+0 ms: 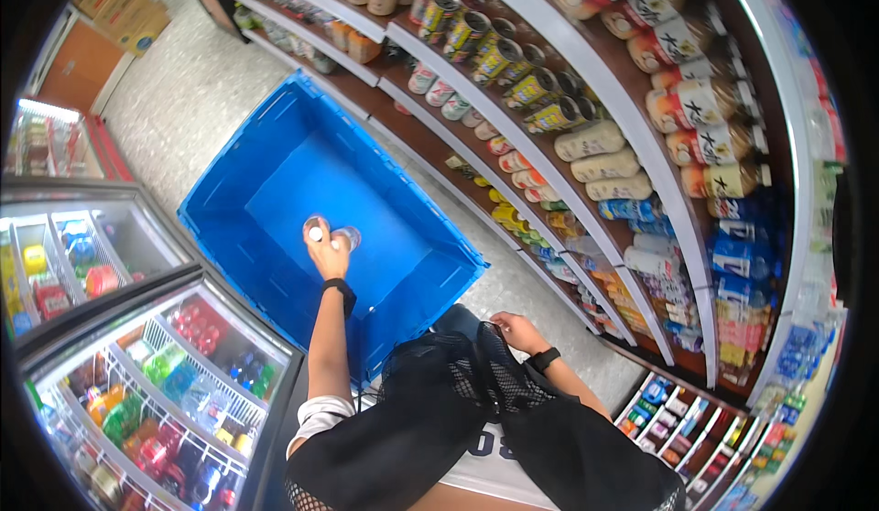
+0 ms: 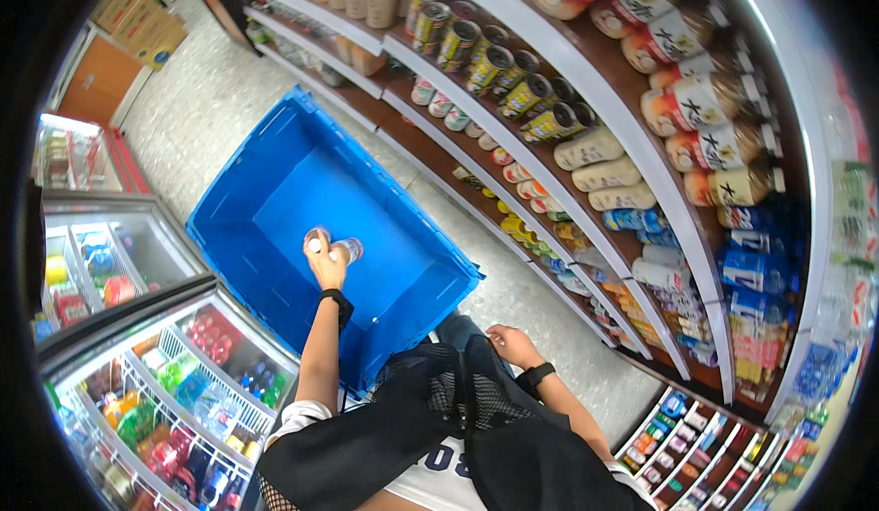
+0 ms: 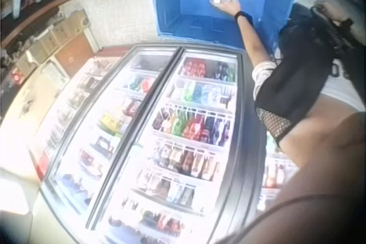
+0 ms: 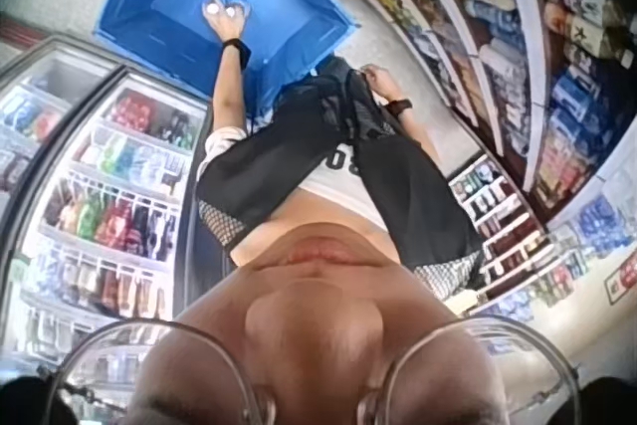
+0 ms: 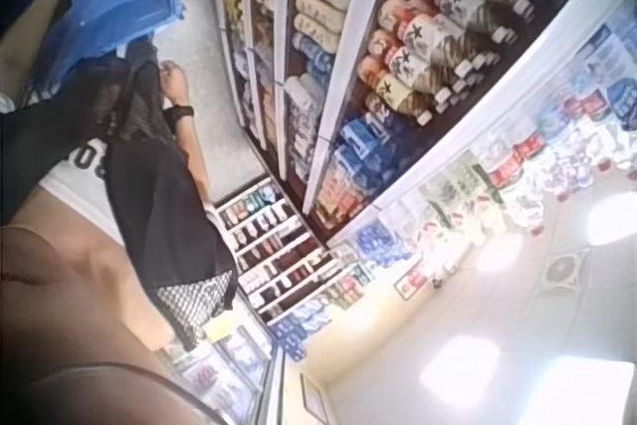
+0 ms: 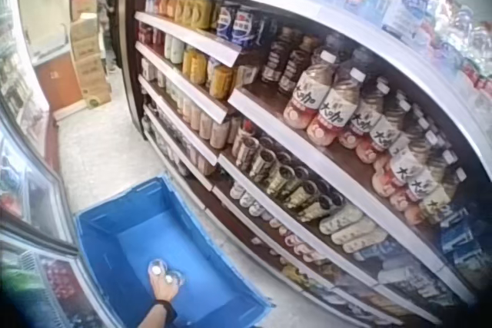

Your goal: Restocking various bottled and canned drinks from a plastic crate onto supermarket shelves.

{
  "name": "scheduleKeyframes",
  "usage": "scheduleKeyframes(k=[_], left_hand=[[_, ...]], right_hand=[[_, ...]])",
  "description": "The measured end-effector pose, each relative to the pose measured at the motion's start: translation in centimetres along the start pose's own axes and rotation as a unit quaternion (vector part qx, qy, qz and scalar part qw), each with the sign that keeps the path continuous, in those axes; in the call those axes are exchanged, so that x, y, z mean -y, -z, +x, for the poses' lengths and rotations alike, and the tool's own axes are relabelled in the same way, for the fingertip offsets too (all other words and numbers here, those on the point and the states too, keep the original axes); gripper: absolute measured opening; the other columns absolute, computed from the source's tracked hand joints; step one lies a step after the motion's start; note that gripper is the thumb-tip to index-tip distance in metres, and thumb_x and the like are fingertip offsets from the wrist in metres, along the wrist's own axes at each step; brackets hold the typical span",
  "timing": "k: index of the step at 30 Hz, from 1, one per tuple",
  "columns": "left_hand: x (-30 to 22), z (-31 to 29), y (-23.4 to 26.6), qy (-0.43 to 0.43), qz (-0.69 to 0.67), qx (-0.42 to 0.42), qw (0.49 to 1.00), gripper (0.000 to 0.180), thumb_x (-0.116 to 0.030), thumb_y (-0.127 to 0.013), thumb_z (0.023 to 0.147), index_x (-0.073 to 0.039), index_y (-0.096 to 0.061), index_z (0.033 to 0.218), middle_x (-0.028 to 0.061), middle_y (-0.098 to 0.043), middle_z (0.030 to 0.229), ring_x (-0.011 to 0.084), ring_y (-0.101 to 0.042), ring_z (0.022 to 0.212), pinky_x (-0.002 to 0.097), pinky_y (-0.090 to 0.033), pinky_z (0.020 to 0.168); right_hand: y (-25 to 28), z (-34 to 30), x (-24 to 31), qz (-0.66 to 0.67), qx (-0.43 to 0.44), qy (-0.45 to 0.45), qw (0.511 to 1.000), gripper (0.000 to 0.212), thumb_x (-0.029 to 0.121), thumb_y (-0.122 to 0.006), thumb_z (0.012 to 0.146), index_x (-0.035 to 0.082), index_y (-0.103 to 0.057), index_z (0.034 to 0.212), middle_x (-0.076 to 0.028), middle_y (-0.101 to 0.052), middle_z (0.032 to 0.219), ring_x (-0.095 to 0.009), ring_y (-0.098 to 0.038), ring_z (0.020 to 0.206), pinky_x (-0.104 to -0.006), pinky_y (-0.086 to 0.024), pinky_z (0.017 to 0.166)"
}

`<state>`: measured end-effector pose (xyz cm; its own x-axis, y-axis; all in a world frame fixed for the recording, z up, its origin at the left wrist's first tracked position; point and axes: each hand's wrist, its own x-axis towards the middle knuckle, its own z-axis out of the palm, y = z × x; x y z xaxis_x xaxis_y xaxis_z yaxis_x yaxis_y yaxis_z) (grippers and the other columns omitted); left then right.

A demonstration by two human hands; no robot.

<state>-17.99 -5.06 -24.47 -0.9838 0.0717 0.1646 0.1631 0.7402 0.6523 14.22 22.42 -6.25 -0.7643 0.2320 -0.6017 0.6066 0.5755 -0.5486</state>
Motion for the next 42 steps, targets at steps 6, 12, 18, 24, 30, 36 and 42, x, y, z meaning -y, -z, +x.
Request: scheduleKeyframes(k=[6,12,18,24,30,36,42], left_hand=[[1.3,0.4,1.5,0.029,0.035,0.021,0.999,0.06,-0.019,-0.06,0.084,-0.009,-0.043,0.14,0.0311,-0.022,0.147,0.0484,-0.026,0.135,0.0506,-0.028,0.11],[-1.3,0.1,2.0,0.044,0.093,0.029,0.994,0.073,-0.018,-0.065,0.083,-0.008,-0.031,0.146,0.034,-0.015,0.149,0.0488,-0.024,0.136,0.0497,-0.024,0.112],[-3.0,-3.7,1.2,0.062,-0.09,0.107,0.988,0.051,-0.009,-0.053,0.085,-0.001,-0.046,0.135,0.0287,-0.03,0.146,0.0404,-0.035,0.133,0.0424,-0.03,0.11],[-5.3,-2.5,3.4,-0.012,-0.031,0.124,0.992,0.042,-0.015,-0.061,0.083,0.005,-0.057,0.12,0.0298,-0.044,0.135,0.0398,-0.045,0.126,0.0419,-0.036,0.106],[-12.4,-5.4,5.3,-0.01,-0.267,0.252,0.93,0.031,-0.018,-0.061,0.091,0.002,-0.061,0.115,0.0141,-0.069,0.091,0.0182,-0.066,0.084,0.0293,-0.051,0.075],[-21.3,-13.0,6.6,-0.059,-0.324,0.351,0.876,0.025,-0.016,-0.062,0.091,0.001,-0.063,0.11,0.0082,-0.069,0.091,0.0123,-0.064,0.081,0.0257,-0.05,0.073],[-28.9,-15.3,8.4,-0.216,-0.288,0.411,0.838,0.029,-0.021,-0.065,0.089,-0.001,-0.064,0.11,0.0138,-0.069,0.1,0.0232,-0.068,0.091,0.0323,-0.052,0.081]], right_hand=[[-1.9,1.6,0.7,-0.018,0.002,0.08,0.997,0.023,0.014,-0.06,0.083,0.004,-0.064,0.104,-0.016,-0.069,0.086,-0.03,-0.068,0.081,-0.0381,-0.053,0.074],[-2.0,2.2,1.0,0.035,-0.001,0.042,0.999,0.027,0.02,-0.062,0.085,0.004,-0.064,0.106,-0.014,-0.07,0.09,-0.026,-0.068,0.08,-0.0361,-0.053,0.074],[-3.1,-1.6,-0.4,0.044,-0.046,-0.004,0.998,0.027,0.021,-0.062,0.087,0.004,-0.064,0.108,-0.013,-0.07,0.094,-0.026,-0.069,0.084,-0.036,-0.053,0.075],[-8.5,-4.2,-2.1,0.058,-0.054,0.033,0.996,0.026,0.02,-0.061,0.085,0.005,-0.064,0.107,-0.014,-0.07,0.092,-0.03,-0.068,0.084,-0.0386,-0.053,0.075],[-8.4,-6.1,-3.7,0.115,-0.114,0.035,0.986,0.029,0.024,-0.061,0.086,0.004,-0.065,0.107,-0.015,-0.07,0.092,-0.03,-0.067,0.085,-0.0391,-0.052,0.076],[-9.0,-8.3,-5.9,0.176,-0.22,0.036,0.959,0.033,0.024,-0.062,0.087,0.003,-0.062,0.112,-0.015,-0.069,0.098,-0.027,-0.067,0.087,-0.0368,-0.052,0.077],[-8.1,-11.2,-7.8,0.283,-0.336,0.022,0.898,0.032,0.019,-0.065,0.087,0.001,-0.061,0.113,-0.013,-0.068,0.1,-0.023,-0.067,0.089,-0.0335,-0.052,0.078]])
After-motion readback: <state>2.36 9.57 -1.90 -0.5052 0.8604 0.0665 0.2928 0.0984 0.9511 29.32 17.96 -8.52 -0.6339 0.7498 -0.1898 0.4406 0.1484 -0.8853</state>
